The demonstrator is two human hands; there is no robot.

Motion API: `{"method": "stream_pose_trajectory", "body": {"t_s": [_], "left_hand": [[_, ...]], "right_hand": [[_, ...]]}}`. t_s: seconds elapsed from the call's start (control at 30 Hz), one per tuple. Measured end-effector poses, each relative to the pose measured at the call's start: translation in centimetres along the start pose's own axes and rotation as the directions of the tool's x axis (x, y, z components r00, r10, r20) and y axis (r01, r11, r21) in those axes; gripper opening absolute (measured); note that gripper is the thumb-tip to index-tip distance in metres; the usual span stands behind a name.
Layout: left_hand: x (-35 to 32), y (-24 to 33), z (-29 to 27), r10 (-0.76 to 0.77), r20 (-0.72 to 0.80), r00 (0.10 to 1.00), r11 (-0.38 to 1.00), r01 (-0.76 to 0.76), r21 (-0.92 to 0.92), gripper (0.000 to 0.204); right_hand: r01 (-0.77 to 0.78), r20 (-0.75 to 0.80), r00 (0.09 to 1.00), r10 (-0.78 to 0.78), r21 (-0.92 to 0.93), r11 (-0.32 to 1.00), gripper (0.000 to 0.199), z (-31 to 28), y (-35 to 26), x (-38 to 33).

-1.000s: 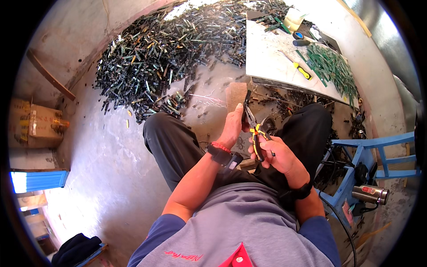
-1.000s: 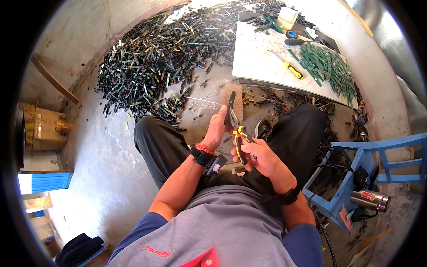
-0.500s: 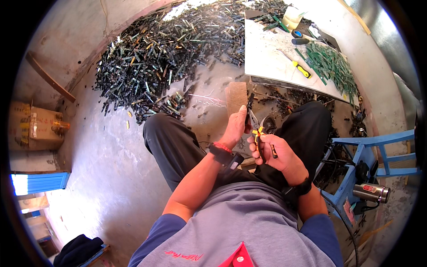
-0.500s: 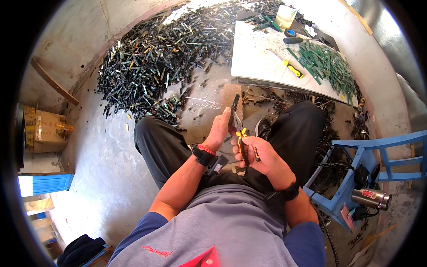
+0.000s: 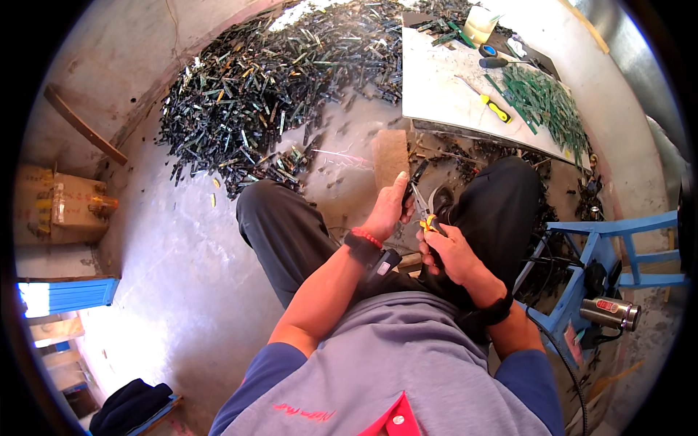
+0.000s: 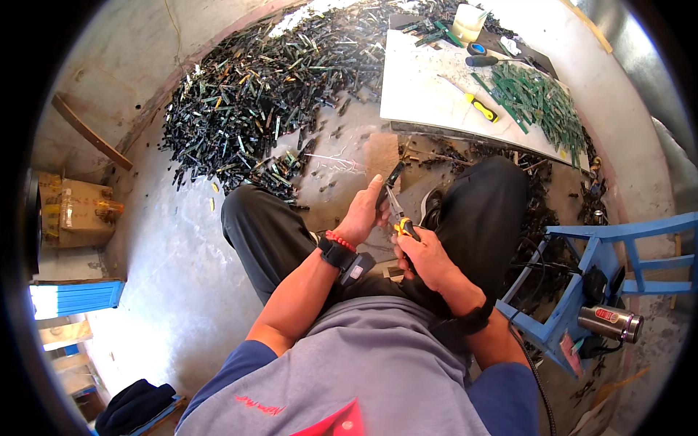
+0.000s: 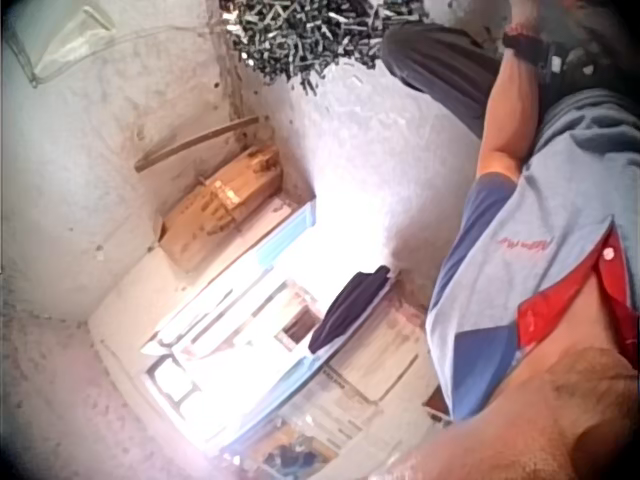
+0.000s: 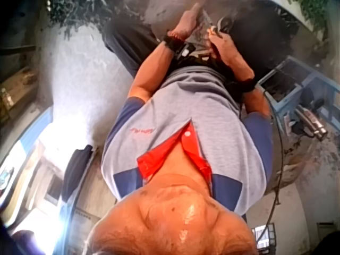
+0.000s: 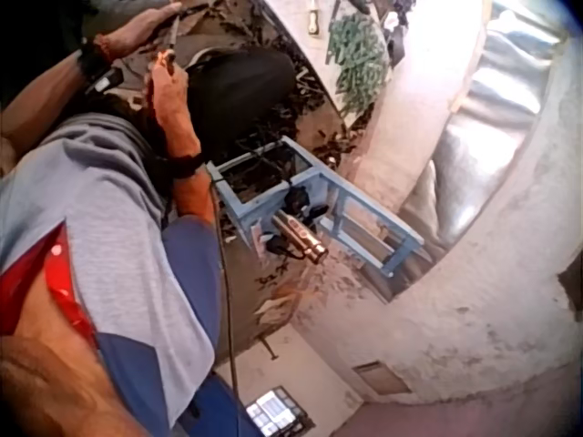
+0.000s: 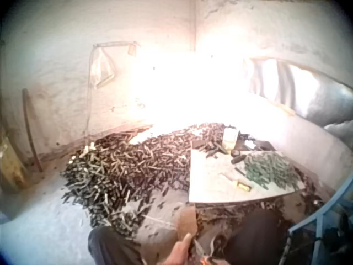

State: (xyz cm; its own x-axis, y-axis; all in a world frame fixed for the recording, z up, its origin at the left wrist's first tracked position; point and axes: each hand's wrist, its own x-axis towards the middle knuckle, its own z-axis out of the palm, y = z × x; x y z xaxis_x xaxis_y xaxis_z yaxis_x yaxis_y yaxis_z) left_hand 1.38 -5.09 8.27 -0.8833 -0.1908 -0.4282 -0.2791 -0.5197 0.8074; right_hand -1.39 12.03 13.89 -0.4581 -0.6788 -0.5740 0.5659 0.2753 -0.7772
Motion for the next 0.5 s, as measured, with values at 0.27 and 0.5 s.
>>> {"method": "stream_pose_trajectory", "body": {"t_s": [0.27, 0.5], "left_hand": [[-0.2, -0.7, -0.7, -0.210, 0.191, 0.959, 0.948, 0.248, -0.199, 0.055], [-0.6, -0.5, -0.7, -0.273, 0.240, 0.932, 0.917, 0.327, -0.226, 0.055]], "right_hand": [[-0.019, -0.033, 0.999, 0.010, -0.286, 0.958, 0.013, -0.9, -0.5, -1.6], [-0.119, 0.127, 0.985, 0.113, 0.043, 0.992, 0.015, -1.8, -0.3, -1.8]]}}
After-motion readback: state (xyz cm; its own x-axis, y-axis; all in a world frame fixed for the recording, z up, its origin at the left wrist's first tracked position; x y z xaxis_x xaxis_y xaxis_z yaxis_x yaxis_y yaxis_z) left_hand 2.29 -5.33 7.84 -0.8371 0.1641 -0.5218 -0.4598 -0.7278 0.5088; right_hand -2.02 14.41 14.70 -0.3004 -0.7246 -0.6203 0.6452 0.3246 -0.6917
